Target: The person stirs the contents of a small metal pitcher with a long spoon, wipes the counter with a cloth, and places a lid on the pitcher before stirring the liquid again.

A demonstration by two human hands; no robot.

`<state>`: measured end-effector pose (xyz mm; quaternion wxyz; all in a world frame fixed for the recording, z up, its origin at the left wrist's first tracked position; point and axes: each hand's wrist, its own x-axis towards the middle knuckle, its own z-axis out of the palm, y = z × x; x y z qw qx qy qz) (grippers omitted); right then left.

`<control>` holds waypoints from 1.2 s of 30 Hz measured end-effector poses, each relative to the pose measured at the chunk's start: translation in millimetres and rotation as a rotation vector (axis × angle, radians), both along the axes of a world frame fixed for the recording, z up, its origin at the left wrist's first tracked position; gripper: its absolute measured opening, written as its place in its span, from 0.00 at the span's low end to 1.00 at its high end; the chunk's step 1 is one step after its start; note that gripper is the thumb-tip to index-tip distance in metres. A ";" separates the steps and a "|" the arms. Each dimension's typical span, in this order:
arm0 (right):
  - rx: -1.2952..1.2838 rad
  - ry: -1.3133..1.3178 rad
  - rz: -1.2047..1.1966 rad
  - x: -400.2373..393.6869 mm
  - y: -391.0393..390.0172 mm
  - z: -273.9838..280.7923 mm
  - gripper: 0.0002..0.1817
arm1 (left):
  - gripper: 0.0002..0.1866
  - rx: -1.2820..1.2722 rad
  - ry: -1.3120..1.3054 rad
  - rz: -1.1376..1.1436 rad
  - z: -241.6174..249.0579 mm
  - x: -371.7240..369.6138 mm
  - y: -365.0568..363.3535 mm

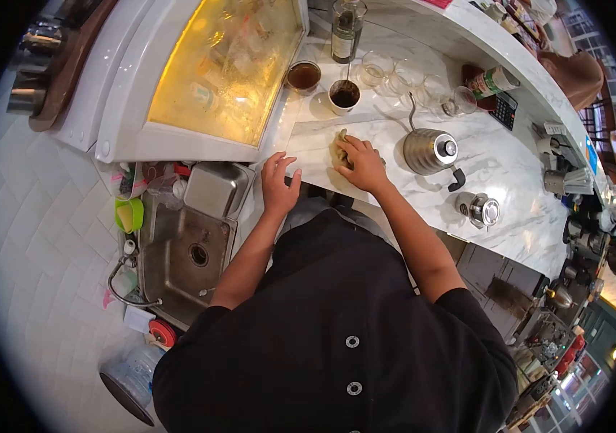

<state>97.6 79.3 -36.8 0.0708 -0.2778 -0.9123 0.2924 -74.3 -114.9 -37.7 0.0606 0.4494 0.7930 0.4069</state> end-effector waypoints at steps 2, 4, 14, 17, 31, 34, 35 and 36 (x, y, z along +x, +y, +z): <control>-0.053 0.057 -0.038 9.1 -3.1 6.9 0.33 | 0.18 0.008 -0.036 -0.014 -3.7 -0.4 2.3; -0.112 0.112 -0.077 14.7 -6.5 5.7 0.33 | 0.18 -0.021 -0.046 -0.058 -3.2 1.6 4.4; -0.062 0.365 -0.256 46.7 -25.7 26.2 0.24 | 0.18 0.030 -0.111 -0.229 8.3 31.8 35.9; -0.303 0.363 -0.399 93.4 -29.4 45.1 0.19 | 0.17 0.045 -0.106 -0.293 10.4 53.6 45.7; -0.553 0.424 -1.044 413.2 -35.6 -19.6 0.13 | 0.15 0.108 -0.039 -0.623 26.3 255.8 119.5; -0.503 0.422 -1.095 436.0 -12.6 -8.3 0.14 | 0.16 0.067 -0.070 -0.568 14.4 291.7 124.3; -0.501 0.405 -1.088 439.0 -4.9 -2.4 0.15 | 0.16 0.062 -0.067 -0.562 13.1 301.7 125.0; -0.505 0.406 -1.081 438.6 2.3 4.2 0.15 | 0.17 0.053 -0.108 -0.553 14.3 311.5 127.7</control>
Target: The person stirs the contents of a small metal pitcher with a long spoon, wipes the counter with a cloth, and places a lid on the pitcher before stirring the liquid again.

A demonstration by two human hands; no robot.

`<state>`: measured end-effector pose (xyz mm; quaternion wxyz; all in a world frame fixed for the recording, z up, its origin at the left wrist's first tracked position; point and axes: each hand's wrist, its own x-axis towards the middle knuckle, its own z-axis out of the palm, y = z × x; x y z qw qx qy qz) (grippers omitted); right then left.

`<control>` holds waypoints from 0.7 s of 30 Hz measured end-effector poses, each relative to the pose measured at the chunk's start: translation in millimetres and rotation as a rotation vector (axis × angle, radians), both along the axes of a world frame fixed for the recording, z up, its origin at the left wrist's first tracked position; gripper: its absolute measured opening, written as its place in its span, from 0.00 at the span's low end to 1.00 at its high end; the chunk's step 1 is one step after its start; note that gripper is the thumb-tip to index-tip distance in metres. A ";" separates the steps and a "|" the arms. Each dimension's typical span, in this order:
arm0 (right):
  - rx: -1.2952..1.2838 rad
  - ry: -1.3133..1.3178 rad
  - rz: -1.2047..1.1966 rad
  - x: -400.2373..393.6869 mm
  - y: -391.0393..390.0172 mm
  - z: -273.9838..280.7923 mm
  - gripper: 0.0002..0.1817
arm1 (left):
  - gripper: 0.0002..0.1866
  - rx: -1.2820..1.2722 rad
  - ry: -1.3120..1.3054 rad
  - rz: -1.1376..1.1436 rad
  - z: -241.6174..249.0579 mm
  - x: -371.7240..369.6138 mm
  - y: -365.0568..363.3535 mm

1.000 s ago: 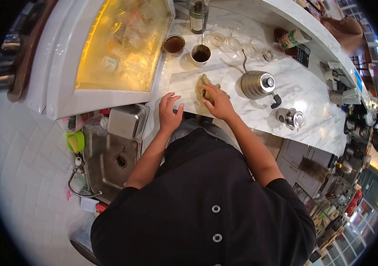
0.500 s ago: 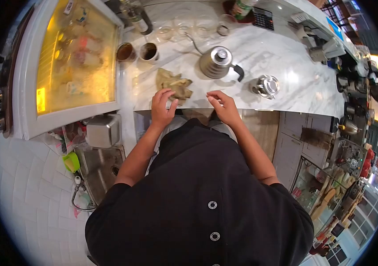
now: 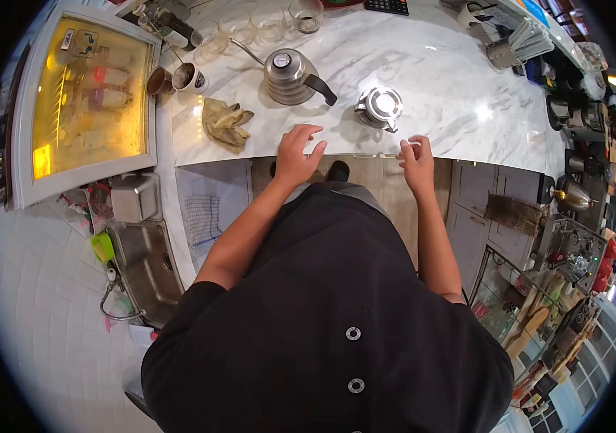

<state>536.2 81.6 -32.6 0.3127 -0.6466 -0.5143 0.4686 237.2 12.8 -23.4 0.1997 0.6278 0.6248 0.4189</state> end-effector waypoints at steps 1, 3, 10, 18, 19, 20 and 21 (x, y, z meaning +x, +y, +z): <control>-0.065 0.066 0.022 -3.8 5.3 7.2 0.17 | 0.18 -0.019 -0.038 0.007 2.8 9.3 2.8; -0.144 0.150 0.069 -12.4 12.4 19.8 0.19 | 0.20 -0.008 -0.052 -0.010 11.2 22.8 10.3; -0.178 0.226 0.199 -17.6 24.2 -5.7 0.17 | 0.28 -0.157 -0.209 -0.030 25.1 47.1 46.5; -0.117 0.253 0.317 -25.5 19.9 -23.5 0.16 | 0.15 -0.320 -0.426 0.055 24.7 45.5 68.9; -0.104 0.263 0.326 -25.7 19.4 -26.5 0.16 | 0.15 -0.311 -0.395 0.040 22.5 43.8 68.9; -0.105 0.263 0.330 -26.1 18.9 -29.8 0.16 | 0.15 -0.302 -0.365 0.024 20.0 42.6 68.3; -0.069 0.266 0.347 -26.8 18.1 -30.9 0.16 | 0.15 -0.302 -0.367 0.027 18.8 41.8 66.5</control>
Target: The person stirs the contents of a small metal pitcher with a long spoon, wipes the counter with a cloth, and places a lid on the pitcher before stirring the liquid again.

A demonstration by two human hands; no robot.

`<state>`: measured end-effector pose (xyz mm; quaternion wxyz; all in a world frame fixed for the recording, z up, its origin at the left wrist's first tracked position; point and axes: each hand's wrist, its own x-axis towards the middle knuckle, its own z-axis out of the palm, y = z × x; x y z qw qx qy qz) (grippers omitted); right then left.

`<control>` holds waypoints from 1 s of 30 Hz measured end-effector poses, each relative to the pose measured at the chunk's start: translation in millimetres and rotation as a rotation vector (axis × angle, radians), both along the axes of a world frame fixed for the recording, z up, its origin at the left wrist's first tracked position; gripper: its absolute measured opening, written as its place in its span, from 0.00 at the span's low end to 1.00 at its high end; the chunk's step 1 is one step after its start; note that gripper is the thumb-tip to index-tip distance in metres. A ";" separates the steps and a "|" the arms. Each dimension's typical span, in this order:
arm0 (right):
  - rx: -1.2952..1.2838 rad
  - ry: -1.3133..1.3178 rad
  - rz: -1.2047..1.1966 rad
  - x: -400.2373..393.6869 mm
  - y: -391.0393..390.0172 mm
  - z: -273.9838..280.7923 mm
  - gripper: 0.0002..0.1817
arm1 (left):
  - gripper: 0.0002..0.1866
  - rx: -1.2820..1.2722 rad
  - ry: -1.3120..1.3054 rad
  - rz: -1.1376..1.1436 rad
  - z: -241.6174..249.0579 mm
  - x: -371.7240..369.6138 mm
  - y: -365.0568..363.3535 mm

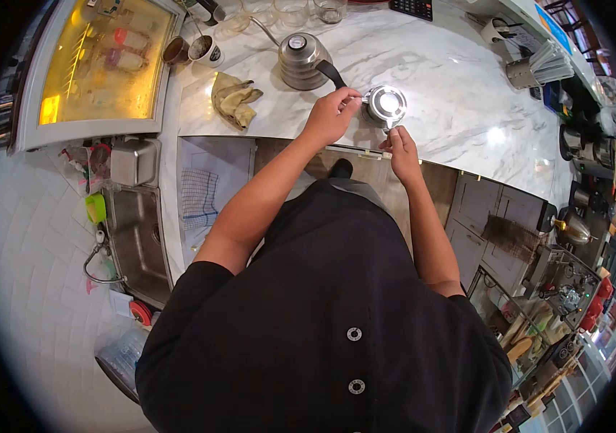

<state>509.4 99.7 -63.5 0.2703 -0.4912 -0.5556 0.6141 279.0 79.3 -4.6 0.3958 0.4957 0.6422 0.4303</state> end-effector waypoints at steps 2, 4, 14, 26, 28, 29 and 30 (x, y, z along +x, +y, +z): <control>0.034 0.005 0.013 -0.2 -2.5 -2.2 0.16 | 0.15 0.071 0.016 -0.025 -3.3 -2.2 -6.3; 0.008 -0.016 0.036 -7.2 -6.4 4.5 0.17 | 0.15 0.070 0.015 -0.007 -3.8 -4.3 -13.8; -0.004 -0.032 0.181 -60.1 -30.5 7.5 0.16 | 0.13 0.029 -0.010 0.095 0.9 -57.1 -75.9; -0.013 -0.038 0.248 -164.9 -45.0 5.9 0.15 | 0.24 0.136 0.495 0.543 -6.1 -187.7 -110.1; -0.018 -0.045 0.232 -181.8 -46.0 6.5 0.15 | 0.38 0.001 0.713 0.537 -13.5 -211.7 -107.2; -0.028 -0.053 0.221 -189.5 -47.0 6.7 0.15 | 0.38 0.004 0.710 0.533 -18.5 -220.0 -105.6; -0.029 -0.056 0.217 -197.0 -48.7 8.0 0.15 | 0.39 -0.053 0.710 0.434 -19.7 -225.5 -104.4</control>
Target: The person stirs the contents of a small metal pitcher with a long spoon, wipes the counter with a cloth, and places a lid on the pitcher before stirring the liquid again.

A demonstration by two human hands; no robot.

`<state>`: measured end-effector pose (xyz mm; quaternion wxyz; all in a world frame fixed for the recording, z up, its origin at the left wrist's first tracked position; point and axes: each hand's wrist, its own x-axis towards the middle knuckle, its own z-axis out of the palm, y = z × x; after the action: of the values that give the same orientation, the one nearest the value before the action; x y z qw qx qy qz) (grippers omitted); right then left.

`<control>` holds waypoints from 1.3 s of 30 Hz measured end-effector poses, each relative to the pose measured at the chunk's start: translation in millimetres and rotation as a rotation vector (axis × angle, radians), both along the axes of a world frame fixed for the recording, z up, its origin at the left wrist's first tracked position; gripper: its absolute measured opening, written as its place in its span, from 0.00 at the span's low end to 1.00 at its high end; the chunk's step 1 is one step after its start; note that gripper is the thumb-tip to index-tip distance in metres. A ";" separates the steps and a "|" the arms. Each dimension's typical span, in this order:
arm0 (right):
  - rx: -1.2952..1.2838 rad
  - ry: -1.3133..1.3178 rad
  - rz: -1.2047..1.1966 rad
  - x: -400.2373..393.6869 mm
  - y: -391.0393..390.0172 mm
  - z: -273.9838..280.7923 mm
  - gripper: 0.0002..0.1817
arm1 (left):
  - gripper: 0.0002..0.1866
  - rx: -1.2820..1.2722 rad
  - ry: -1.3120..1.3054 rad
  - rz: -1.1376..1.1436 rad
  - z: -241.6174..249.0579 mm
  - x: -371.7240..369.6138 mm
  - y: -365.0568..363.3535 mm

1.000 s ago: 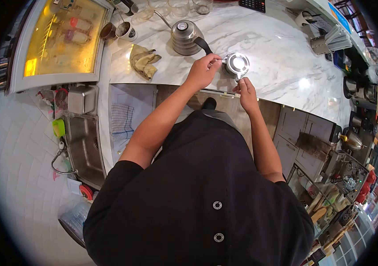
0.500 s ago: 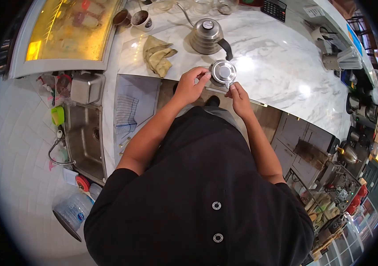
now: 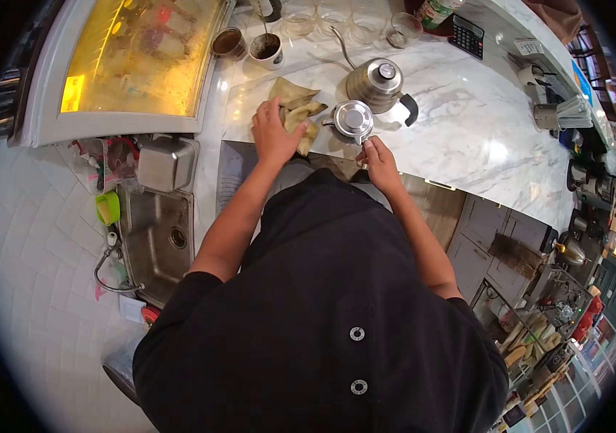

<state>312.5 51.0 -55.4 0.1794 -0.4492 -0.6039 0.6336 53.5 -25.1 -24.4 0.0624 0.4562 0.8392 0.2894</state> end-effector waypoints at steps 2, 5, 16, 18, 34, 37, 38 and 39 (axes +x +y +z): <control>-0.005 0.002 -0.063 -16.7 -2.7 2.4 0.17 | 0.38 -0.051 -0.029 -0.119 -7.4 -12.3 1.1; -0.031 0.024 -0.118 -34.7 -5.7 1.0 0.16 | 0.35 0.012 -0.125 -0.118 -22.8 -28.1 2.3; -0.055 0.053 -0.173 -83.8 -9.5 -0.2 0.18 | 0.17 0.338 -0.239 -0.125 -35.4 -86.4 -5.6; -0.036 0.054 -0.176 -89.2 -8.0 -1.6 0.16 | 0.17 0.344 -0.164 -0.096 -27.3 -99.6 -11.3; -0.059 0.051 -0.099 -135.0 -9.0 3.4 0.16 | 0.27 -0.025 0.140 -0.292 -43.0 -123.2 -28.7; -0.055 0.032 -0.098 -137.5 -8.4 4.7 0.16 | 0.29 -0.024 0.122 -0.304 -35.7 -125.1 -30.5; -0.078 0.025 -0.107 -137.4 -7.9 5.6 0.16 | 0.30 -0.002 0.127 -0.307 -31.7 -125.9 -30.6; -0.102 0.019 -0.116 -139.0 -7.5 9.1 0.16 | 0.30 0.000 0.128 -0.309 -24.9 -125.2 -29.8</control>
<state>173.4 43.5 -46.3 0.1983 -0.4860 -0.5419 0.6564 -71.7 -54.9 -49.2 0.0528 0.5975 0.7612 0.2465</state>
